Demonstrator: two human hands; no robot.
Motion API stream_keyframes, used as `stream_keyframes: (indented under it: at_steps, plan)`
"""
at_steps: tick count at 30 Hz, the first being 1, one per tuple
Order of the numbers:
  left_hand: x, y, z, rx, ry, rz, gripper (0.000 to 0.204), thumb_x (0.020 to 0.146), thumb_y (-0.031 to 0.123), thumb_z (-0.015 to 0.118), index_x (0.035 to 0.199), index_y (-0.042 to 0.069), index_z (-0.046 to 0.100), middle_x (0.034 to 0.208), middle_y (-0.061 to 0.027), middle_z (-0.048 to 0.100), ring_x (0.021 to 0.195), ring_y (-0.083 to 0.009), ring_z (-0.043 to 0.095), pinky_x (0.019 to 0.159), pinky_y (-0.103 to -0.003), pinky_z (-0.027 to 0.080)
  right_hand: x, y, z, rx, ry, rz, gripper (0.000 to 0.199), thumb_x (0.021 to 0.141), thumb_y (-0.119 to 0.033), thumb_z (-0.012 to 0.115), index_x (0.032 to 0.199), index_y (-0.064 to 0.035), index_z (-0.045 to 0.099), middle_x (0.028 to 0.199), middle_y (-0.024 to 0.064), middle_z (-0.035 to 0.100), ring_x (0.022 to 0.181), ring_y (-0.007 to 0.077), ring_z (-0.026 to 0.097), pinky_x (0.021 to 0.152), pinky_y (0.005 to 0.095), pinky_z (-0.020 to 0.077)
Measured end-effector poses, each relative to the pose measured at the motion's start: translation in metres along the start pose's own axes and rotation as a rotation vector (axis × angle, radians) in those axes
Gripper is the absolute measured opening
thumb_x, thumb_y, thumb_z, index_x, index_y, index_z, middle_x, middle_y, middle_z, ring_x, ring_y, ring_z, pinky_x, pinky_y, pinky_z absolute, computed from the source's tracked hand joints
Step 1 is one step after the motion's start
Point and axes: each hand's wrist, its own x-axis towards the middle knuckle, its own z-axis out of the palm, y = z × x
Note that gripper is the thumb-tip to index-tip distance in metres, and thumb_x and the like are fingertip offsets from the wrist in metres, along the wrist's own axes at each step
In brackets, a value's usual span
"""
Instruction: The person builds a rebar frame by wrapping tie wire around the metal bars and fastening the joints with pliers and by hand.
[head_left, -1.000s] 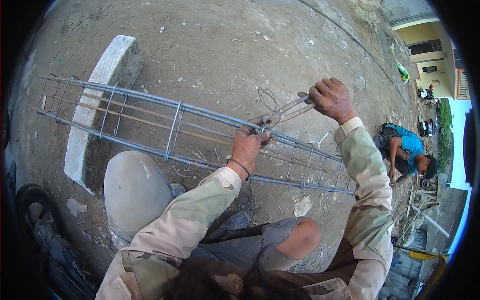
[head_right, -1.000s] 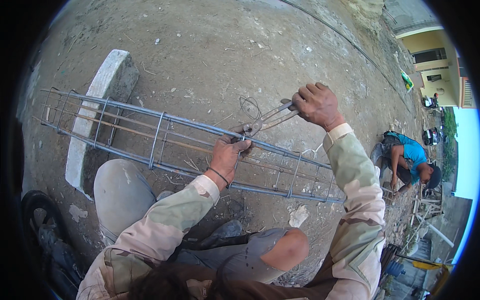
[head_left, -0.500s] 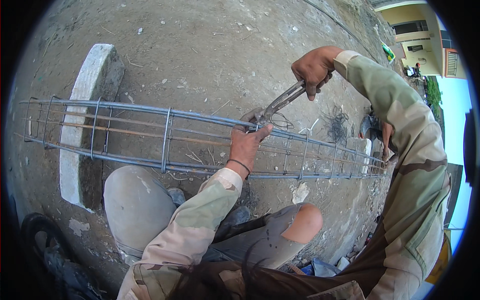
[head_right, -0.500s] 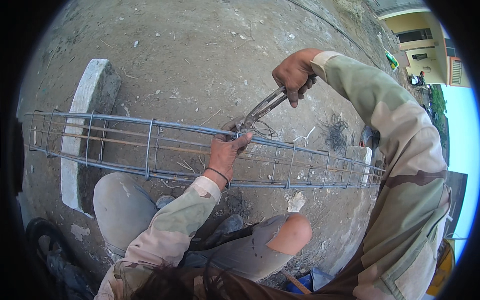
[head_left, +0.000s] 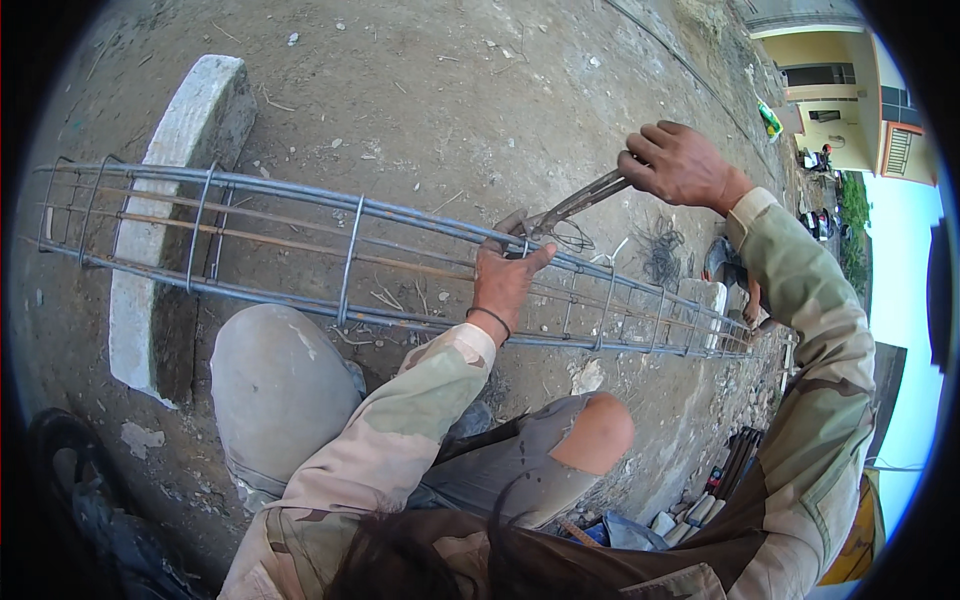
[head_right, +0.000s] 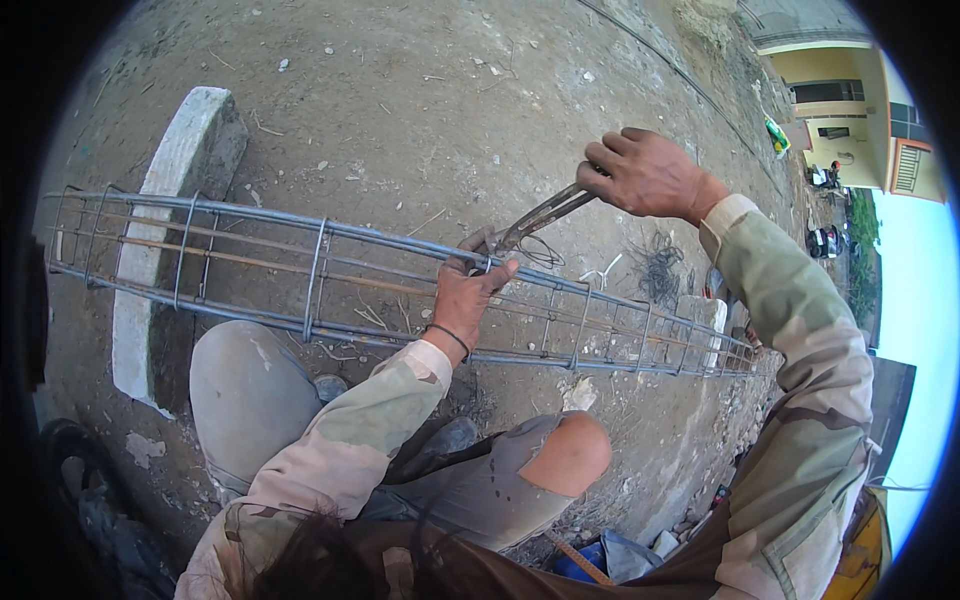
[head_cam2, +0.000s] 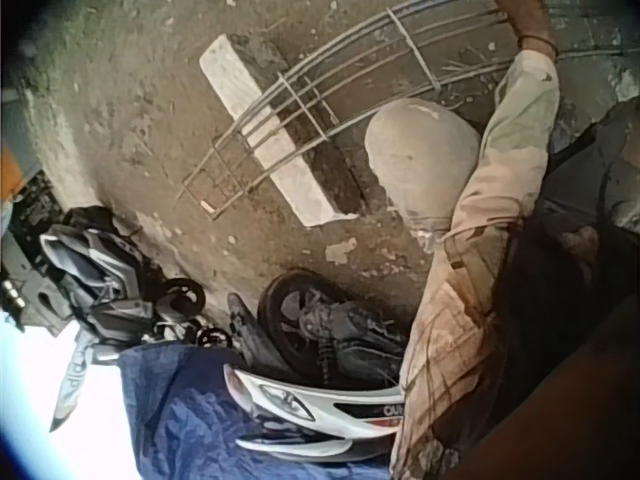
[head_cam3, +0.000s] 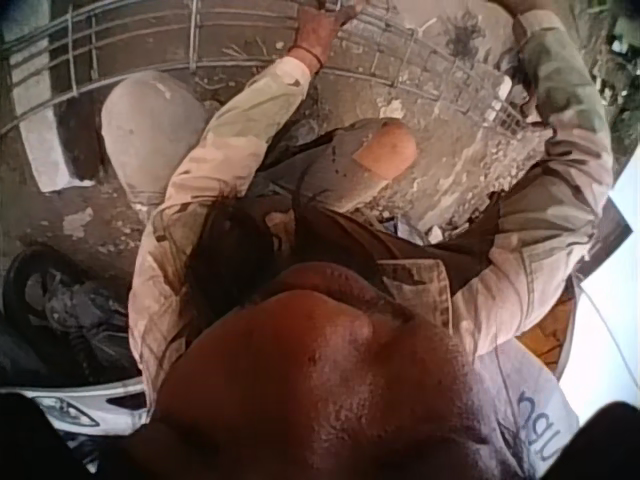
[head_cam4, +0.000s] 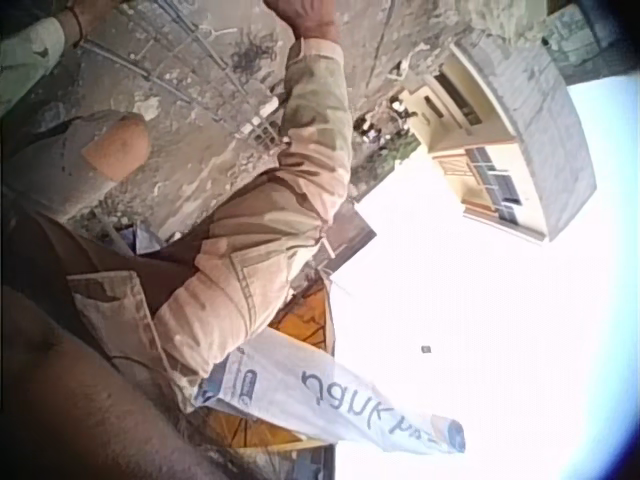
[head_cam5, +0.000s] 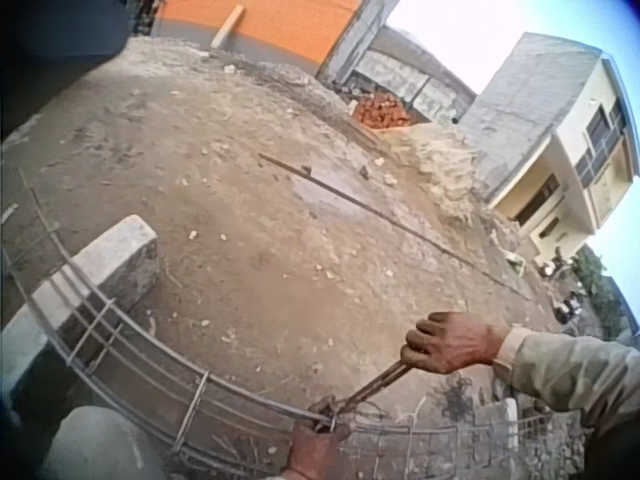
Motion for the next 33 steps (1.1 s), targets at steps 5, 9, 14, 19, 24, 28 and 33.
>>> stream_keyframes:
  at_steps: [5,9,14,19,24,28,33]
  plan:
    - [-0.004,0.0,-0.001,0.068,0.009,0.052,0.061,0.078,-0.001,0.08,0.133,-0.006,0.054,0.117,-0.0109,0.066,0.102,-0.017,0.062,0.094,-0.028,0.049,-0.007,-0.004,0.003,-0.276,0.429,-0.005,0.048,0.09,-0.022,0.06,0.135,-0.0078,0.058,0.104,0.006,0.059,0.098,0.0217,0.058,0.094,0.0427,0.0495]
    - [0.001,-0.009,-0.006,0.185,0.062,0.028,0.056,0.077,0.005,0.083,0.126,-0.006,0.057,0.116,-0.0107,0.066,0.101,-0.0181,0.062,0.096,-0.03,0.047,0.011,0.007,0.001,-0.252,0.479,-0.091,0.047,0.088,-0.024,0.061,0.129,-0.0019,0.061,0.11,0.0088,0.062,0.098,0.0239,0.06,0.091,0.0442,0.051]
    - [0.005,-0.021,-0.009,0.226,0.145,0.068,0.054,0.077,0.008,0.085,0.122,-0.004,0.059,0.113,-0.0105,0.066,0.1,-0.018,0.061,0.094,-0.03,0.048,0.024,0.029,-0.002,-0.219,0.411,-0.238,0.038,0.083,-0.022,0.063,0.113,0.001,0.063,0.107,0.0109,0.064,0.098,0.0239,0.061,0.084,0.0413,0.0528]
    - [0.001,-0.009,-0.007,0.18,0.017,0.015,0.088,0.078,0.032,0.086,0.139,-0.01,0.04,0.123,-0.021,0.061,0.109,-0.0245,0.061,0.096,-0.031,0.048,0.026,0.033,0.007,0.153,-0.094,-0.053,0.036,0.083,-0.037,0.069,0.092,-0.0018,0.068,0.077,0.0082,0.061,0.072,0.0275,0.06,0.064,0.0399,0.0474]
    - [-0.004,-0.001,-0.001,-0.071,0.081,-0.09,0.084,0.081,0.028,0.085,0.141,-0.008,0.038,0.124,-0.0182,0.061,0.11,-0.0226,0.061,0.096,-0.03,0.048,0.034,0.032,0.012,0.968,-0.614,0.294,0.053,0.09,-0.045,0.065,0.072,0.0039,0.066,0.06,0.0194,0.058,0.065,0.0374,0.059,0.063,0.047,0.0445]
    - [-0.002,-0.004,-0.004,0.165,0.026,0.002,0.078,0.08,0.018,0.085,0.138,-0.007,0.04,0.123,-0.017,0.06,0.109,-0.0207,0.06,0.094,-0.028,0.049,0.038,0.03,0.01,0.683,-0.707,0.17,0.04,0.084,-0.035,0.072,0.079,0.0044,0.066,0.063,0.0203,0.06,0.066,0.0397,0.06,0.061,0.0493,0.0447]
    - [-0.002,-0.007,-0.006,0.124,0.011,-0.01,0.071,0.078,0.004,0.081,0.138,-0.005,0.043,0.118,-0.013,0.062,0.107,-0.0184,0.06,0.094,-0.028,0.048,0.02,0.022,0.003,0.412,-0.167,0.156,0.031,0.074,-0.016,0.073,0.089,-0.0019,0.051,0.079,0.0153,0.058,0.074,0.0406,0.062,0.062,0.0497,0.0468]
